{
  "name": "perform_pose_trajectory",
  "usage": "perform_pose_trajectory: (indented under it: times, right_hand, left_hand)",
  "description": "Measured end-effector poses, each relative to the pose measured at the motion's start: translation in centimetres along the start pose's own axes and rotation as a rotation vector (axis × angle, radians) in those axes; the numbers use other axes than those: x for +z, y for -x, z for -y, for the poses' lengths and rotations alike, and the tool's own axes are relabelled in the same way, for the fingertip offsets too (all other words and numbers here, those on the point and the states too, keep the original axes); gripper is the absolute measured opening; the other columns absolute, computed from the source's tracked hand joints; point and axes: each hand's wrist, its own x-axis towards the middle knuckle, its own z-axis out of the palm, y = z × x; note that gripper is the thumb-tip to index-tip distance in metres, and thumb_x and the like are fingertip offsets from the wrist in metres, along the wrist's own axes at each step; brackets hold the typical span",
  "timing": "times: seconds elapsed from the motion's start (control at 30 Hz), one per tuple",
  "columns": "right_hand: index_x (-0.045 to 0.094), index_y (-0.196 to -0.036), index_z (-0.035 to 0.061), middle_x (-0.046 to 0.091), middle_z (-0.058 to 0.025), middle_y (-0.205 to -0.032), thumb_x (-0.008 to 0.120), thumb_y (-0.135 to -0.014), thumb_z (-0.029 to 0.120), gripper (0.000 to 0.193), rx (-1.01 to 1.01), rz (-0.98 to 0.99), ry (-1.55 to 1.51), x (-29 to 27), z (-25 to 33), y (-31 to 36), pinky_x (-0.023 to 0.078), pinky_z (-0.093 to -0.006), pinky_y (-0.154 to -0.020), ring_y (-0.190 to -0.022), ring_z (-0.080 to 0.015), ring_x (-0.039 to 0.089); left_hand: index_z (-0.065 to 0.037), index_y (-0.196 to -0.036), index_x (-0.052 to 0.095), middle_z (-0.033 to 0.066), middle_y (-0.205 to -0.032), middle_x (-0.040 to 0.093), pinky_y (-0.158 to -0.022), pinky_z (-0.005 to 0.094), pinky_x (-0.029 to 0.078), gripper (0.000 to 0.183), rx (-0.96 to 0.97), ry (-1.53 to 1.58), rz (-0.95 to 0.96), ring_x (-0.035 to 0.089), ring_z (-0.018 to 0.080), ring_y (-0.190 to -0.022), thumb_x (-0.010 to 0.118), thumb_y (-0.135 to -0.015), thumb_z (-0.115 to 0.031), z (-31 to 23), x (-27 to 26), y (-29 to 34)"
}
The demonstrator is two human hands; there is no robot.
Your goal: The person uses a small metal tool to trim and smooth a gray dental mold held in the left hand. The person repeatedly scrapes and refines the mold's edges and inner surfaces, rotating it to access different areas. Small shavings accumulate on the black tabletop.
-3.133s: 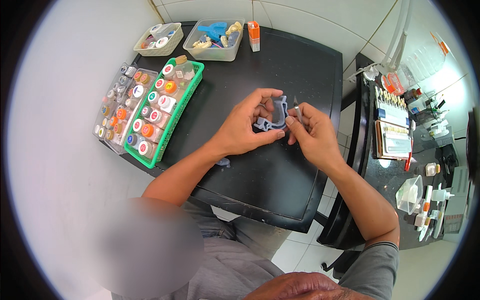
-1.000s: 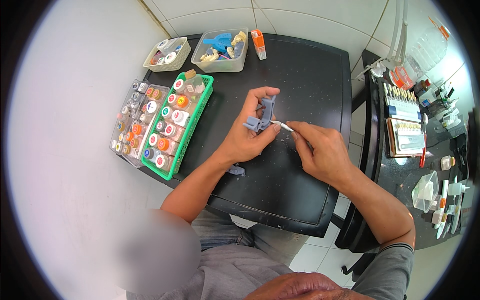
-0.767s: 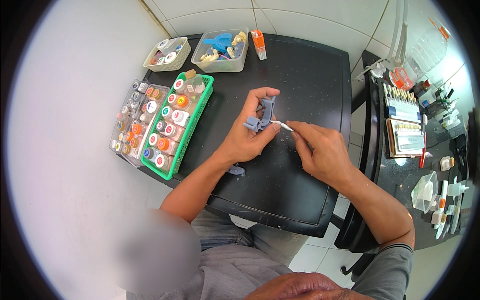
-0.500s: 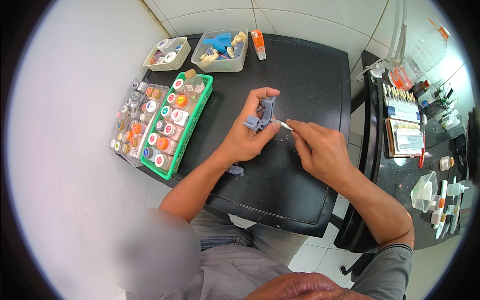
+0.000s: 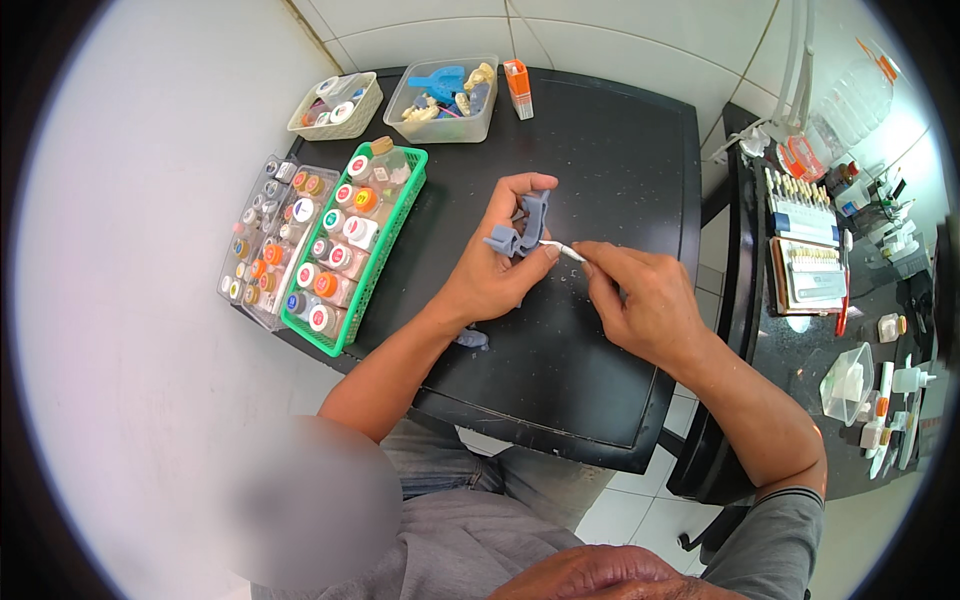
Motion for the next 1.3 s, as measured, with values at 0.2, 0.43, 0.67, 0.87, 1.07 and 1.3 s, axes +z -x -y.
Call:
perform_pose_trajectory:
  times: [0.2, 0.43, 0.67, 0.87, 1.07, 1.3]
  right_hand:
    - [0.076, -0.119, 0.0049, 0.074, -0.0162, -0.08, 0.072, -0.1, 0.006, 0.02, 0.002, 0.017, -0.001, 0.2, 0.4, -0.1, 0.056, -0.0489, -0.062, -0.067, -0.04, 0.073]
    - [0.077, -0.121, 0.0066, 0.073, -0.0143, -0.081, 0.073, -0.102, 0.009, 0.02, 0.011, 0.007, 0.044, 0.4, 0.6, 0.0, 0.056, -0.0499, -0.062, -0.068, -0.0392, 0.073]
    - [0.077, -0.121, 0.0076, 0.072, -0.0128, -0.08, 0.074, -0.102, 0.011, 0.02, 0.01, -0.014, 0.065, 0.4, 0.5, 0.1, 0.055, -0.0498, -0.061, -0.067, -0.0381, 0.072]
    - [0.077, -0.122, 0.0085, 0.071, -0.0116, -0.079, 0.074, -0.102, 0.011, 0.021, 0.003, -0.009, 0.108, 0.3, 0.7, 0.2, 0.055, -0.0492, -0.06, -0.066, -0.0371, 0.072]
    - [0.078, -0.124, 0.0093, 0.069, -0.0103, -0.079, 0.075, -0.101, 0.012, 0.023, -0.007, -0.016, 0.151, 0.5, 0.7, 0.2, 0.055, -0.0485, -0.059, -0.065, -0.036, 0.071]
    - [0.078, -0.126, 0.0103, 0.068, -0.0085, -0.08, 0.076, -0.1, 0.01, 0.026, -0.03, -0.022, 0.182, 0.8, 1.2, -0.1, 0.054, -0.0458, -0.057, -0.063, -0.0335, 0.069]
  left_hand:
    - [-0.006, -0.162, 0.04, -0.0003, -0.113, 0.051, -0.081, 0.0226, 0.044, 0.068, 0.004, 0.011, 0.02, 0.051, 0.0037, -0.094, 0.069, -0.101, 0.003, -0.1, -0.4, 0.4]
    - [-0.005, -0.16, 0.043, -0.0003, -0.114, 0.051, -0.083, 0.0241, 0.045, 0.063, 0.011, -0.014, 0.001, 0.05, 0.0044, -0.095, 0.069, -0.103, 0.002, 0.1, -0.4, 0.5]
    - [-0.005, -0.157, 0.047, -0.0001, -0.112, 0.053, -0.088, 0.0242, 0.042, 0.058, -0.034, -0.031, -0.008, 0.049, 0.0058, -0.1, 0.072, -0.105, -0.003, -0.1, 0.0, 0.5]
    - [-0.005, -0.155, 0.049, 0.0003, -0.113, 0.055, -0.089, 0.0253, 0.042, 0.055, -0.042, -0.046, -0.014, 0.05, 0.0065, -0.101, 0.072, -0.105, -0.005, -0.2, 0.0, 0.7]
    - [-0.003, -0.152, 0.053, 0.0015, -0.118, 0.057, -0.09, 0.0267, 0.043, 0.05, -0.058, -0.056, -0.011, 0.051, 0.0071, -0.104, 0.072, -0.105, -0.007, -0.2, -0.4, 0.7]
    - [-0.003, -0.15, 0.055, 0.0008, -0.118, 0.057, -0.09, 0.026, 0.044, 0.048, -0.086, -0.032, -0.01, 0.051, 0.0062, -0.104, 0.073, -0.106, -0.008, -0.4, -1.0, 0.9]
